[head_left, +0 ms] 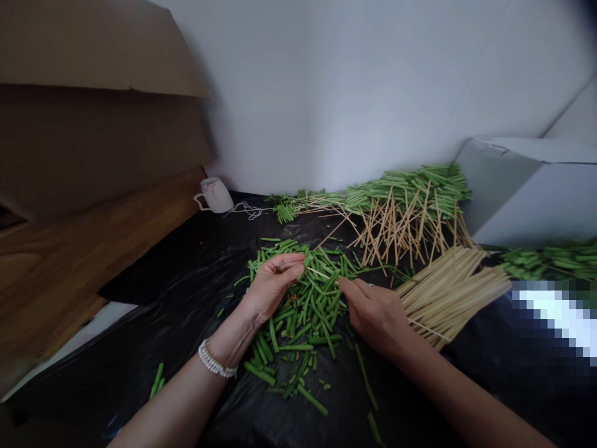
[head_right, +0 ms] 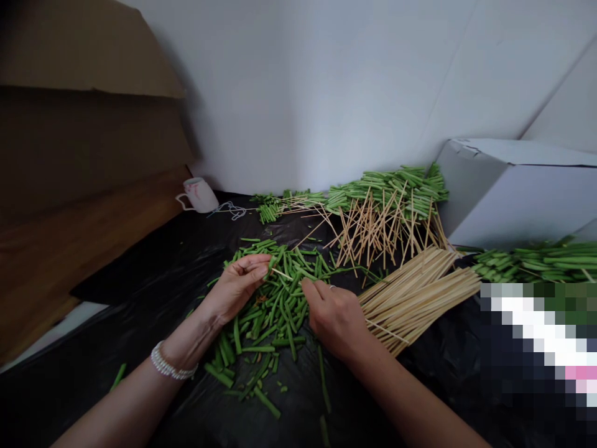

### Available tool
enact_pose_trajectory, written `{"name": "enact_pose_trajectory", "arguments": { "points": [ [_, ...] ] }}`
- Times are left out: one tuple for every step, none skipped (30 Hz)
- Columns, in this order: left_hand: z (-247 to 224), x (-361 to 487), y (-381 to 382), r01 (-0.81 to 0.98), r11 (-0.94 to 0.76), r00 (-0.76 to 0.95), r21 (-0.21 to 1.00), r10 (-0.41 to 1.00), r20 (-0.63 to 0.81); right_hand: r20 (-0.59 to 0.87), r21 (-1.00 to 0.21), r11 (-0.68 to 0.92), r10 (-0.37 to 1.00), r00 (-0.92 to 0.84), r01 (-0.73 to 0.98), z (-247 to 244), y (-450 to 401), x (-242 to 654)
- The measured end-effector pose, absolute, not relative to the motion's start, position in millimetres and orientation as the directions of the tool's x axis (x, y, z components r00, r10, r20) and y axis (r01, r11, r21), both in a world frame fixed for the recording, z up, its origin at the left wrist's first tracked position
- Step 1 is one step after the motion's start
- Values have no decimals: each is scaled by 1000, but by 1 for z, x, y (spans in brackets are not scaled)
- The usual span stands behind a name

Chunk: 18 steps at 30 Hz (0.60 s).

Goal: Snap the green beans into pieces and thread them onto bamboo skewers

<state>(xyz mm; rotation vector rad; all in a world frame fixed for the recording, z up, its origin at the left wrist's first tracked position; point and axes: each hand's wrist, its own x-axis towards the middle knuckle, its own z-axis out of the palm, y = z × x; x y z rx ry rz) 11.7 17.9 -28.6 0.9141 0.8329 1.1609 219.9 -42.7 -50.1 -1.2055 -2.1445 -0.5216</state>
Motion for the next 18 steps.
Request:
{"name": "enact_pose_trajectory", "arguments": {
  "points": [
    [-28,12,18,-368,141,200,919,977,-69,673,30,509,626,-394,860,-51,-43,220],
    [-28,12,18,-353,133,198,926,978,-65,665,18,513,635,-394,858,-51,-43,220],
    [-28,12,18,-336,126,196,933,979,-62,653,6,514,647,-393,857,-52,-43,220],
    [-28,12,17,-320,119,194,940,979,-59,641,-8,515,660,-391,857,-52,-43,219],
    [-29,12,17,-307,113,190,945,980,-56,631,-20,515,672,-389,857,-53,-43,219],
    [-29,13,16,-297,105,186,949,981,-50,622,-30,515,680,-387,857,-53,-43,218],
    [-30,14,15,-288,100,190,952,981,-46,618,-36,517,684,-388,855,-53,-43,217],
    [-31,16,13,-277,103,208,955,977,-46,618,-39,524,681,-392,851,-53,-44,216],
    [-32,17,12,-265,112,235,958,971,-49,622,-40,534,675,-398,844,-53,-44,215],
    [-32,19,10,-251,124,268,960,962,-54,628,-39,546,665,-404,837,-52,-44,214],
    [-33,21,8,-239,134,297,962,953,-59,634,-35,555,655,-411,831,-52,-45,212],
    [-33,22,6,-230,140,317,963,947,-62,637,-30,561,649,-417,827,-51,-45,212],
    [-33,24,5,-225,143,326,964,943,-64,639,-23,563,644,-421,826,-51,-45,211],
    [-34,24,4,-223,140,327,965,943,-62,640,-15,562,641,-423,827,-50,-45,211],
    [-33,24,4,-220,137,325,966,944,-60,640,-6,560,639,-427,828,-50,-45,212],
    [-33,24,5,-216,135,327,967,943,-58,640,2,559,636,-431,829,-49,-45,213],
    [-32,22,6,-211,134,335,968,940,-58,641,9,558,633,-433,830,-48,-45,214],
    [-31,20,8,-204,136,349,970,935,-58,649,16,554,627,-430,832,-47,-44,215]
  ]
}}
